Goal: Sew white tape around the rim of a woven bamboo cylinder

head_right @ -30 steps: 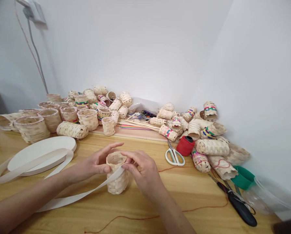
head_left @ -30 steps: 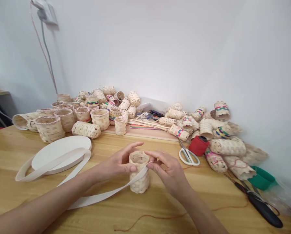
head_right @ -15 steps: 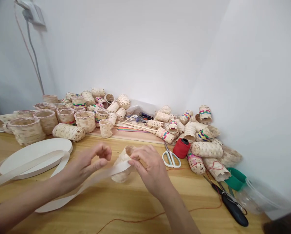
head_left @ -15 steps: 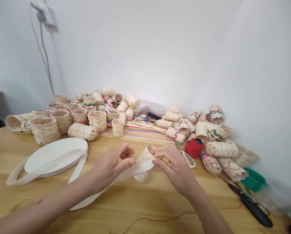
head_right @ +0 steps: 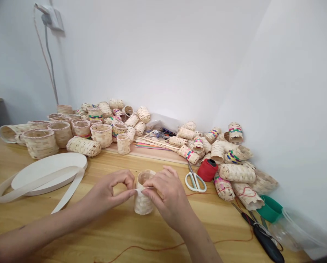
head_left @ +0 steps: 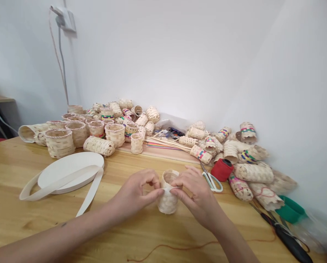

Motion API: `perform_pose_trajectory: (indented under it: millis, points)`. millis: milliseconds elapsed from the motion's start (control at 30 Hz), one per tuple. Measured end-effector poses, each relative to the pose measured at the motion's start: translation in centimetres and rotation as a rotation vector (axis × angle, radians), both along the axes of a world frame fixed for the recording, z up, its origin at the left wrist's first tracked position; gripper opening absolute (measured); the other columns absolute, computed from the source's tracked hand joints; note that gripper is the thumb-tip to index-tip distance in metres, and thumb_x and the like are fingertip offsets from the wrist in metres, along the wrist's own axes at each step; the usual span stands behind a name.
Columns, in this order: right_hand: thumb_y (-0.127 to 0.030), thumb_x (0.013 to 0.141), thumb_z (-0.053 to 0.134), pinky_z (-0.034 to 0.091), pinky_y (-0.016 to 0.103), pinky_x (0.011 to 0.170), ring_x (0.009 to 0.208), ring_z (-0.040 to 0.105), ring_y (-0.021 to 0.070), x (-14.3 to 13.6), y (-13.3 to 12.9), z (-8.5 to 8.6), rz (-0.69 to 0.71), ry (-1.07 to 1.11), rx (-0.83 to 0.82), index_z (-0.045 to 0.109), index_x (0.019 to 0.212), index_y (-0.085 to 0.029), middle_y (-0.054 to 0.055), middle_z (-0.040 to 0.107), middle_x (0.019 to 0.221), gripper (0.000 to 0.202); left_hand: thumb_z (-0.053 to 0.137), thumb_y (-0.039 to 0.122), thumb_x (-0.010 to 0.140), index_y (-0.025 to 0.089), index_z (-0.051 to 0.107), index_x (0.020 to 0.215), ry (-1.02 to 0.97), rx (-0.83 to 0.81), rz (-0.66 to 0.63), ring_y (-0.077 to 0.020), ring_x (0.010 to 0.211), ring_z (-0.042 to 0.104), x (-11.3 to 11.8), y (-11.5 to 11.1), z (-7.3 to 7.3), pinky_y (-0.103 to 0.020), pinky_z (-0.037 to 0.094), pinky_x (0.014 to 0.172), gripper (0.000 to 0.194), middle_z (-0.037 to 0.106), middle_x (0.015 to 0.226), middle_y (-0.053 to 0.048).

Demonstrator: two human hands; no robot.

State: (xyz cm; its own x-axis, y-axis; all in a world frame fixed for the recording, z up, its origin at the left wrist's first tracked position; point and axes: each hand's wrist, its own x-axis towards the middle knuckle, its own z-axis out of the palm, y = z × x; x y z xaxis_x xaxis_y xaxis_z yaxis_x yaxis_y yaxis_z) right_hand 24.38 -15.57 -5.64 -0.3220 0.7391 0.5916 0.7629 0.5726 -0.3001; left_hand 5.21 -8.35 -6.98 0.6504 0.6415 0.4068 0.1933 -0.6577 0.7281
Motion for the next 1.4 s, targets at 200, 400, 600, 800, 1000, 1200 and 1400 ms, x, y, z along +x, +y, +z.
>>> perform_pose_trajectory:
  millis: [200,400,600,800,1000,1200,1400]
  points:
    - [-0.024,0.090,0.056,0.030,0.040,0.095,0.077,0.053,0.0157,-0.1,-0.2,0.2,0.010,0.020,-0.070,0.059,0.083,-0.022,-0.002,0.060,0.074,0.009,0.045,0.027,0.084,0.018,0.047,0.074,0.044,-0.054,0.007,-0.0113,0.056,0.046,-0.5,0.0,0.5,-0.021,0.031,0.050,0.014,0.054,0.063,0.004]
    - [-0.026,0.093,0.050,0.032,0.037,0.092,0.078,0.052,0.0160,0.0,-0.3,0.5,0.073,0.125,-0.137,0.059,0.084,-0.023,-0.002,0.059,0.075,0.013,0.049,0.032,0.086,0.017,0.051,0.075,0.093,0.087,0.038,-0.0104,0.053,0.040,-1.1,1.0,0.7,-0.021,0.026,0.051,0.018,0.047,0.058,0.006]
    - [-0.036,0.093,0.049,0.036,0.035,0.089,0.081,0.053,0.0163,0.2,-0.5,0.4,0.142,0.212,-0.224,0.061,0.084,-0.023,0.000,0.058,0.078,0.020,0.065,0.041,0.079,0.017,0.064,0.083,0.037,0.143,-0.137,-0.0074,0.047,0.034,-2.1,2.1,1.0,-0.020,0.023,0.047,0.025,0.043,0.051,0.008]
    - [-0.037,0.092,0.049,0.026,0.042,0.104,0.081,0.056,0.0151,0.1,-0.6,0.5,0.227,0.234,-0.262,0.061,0.084,-0.023,-0.001,0.057,0.078,0.020,0.061,0.030,0.084,0.015,0.068,0.080,0.043,0.085,-0.274,-0.0098,0.059,0.054,-2.3,2.4,1.4,-0.018,0.035,0.054,0.017,0.066,0.069,0.000]
    - [-0.039,0.091,0.051,0.026,0.044,0.105,0.081,0.057,0.0151,0.1,-0.6,0.5,0.269,0.269,-0.288,0.061,0.083,-0.023,-0.001,0.058,0.078,0.020,0.054,0.020,0.088,0.017,0.064,0.085,0.078,0.188,-0.288,-0.0103,0.070,0.056,-2.6,3.0,2.0,-0.018,0.039,0.065,0.011,0.065,0.078,0.000]
    - [-0.038,0.090,0.054,0.024,0.044,0.107,0.081,0.057,0.0145,0.4,-0.7,0.5,0.309,0.302,-0.310,0.061,0.084,-0.024,-0.002,0.058,0.078,0.016,0.053,0.019,0.089,0.017,0.064,0.090,0.055,0.282,-0.268,-0.0123,0.074,0.058,-3.0,3.6,2.2,-0.019,0.040,0.068,0.012,0.065,0.080,-0.001]
    - [-0.038,0.090,0.054,0.028,0.043,0.104,0.080,0.056,0.0148,0.4,-0.9,0.4,0.366,0.332,-0.353,0.061,0.083,-0.025,-0.001,0.058,0.077,0.017,0.055,0.029,0.088,0.015,0.069,0.084,-0.009,0.245,-0.384,-0.0127,0.068,0.058,-2.9,3.7,2.1,-0.020,0.041,0.064,0.020,0.063,0.072,-0.004]
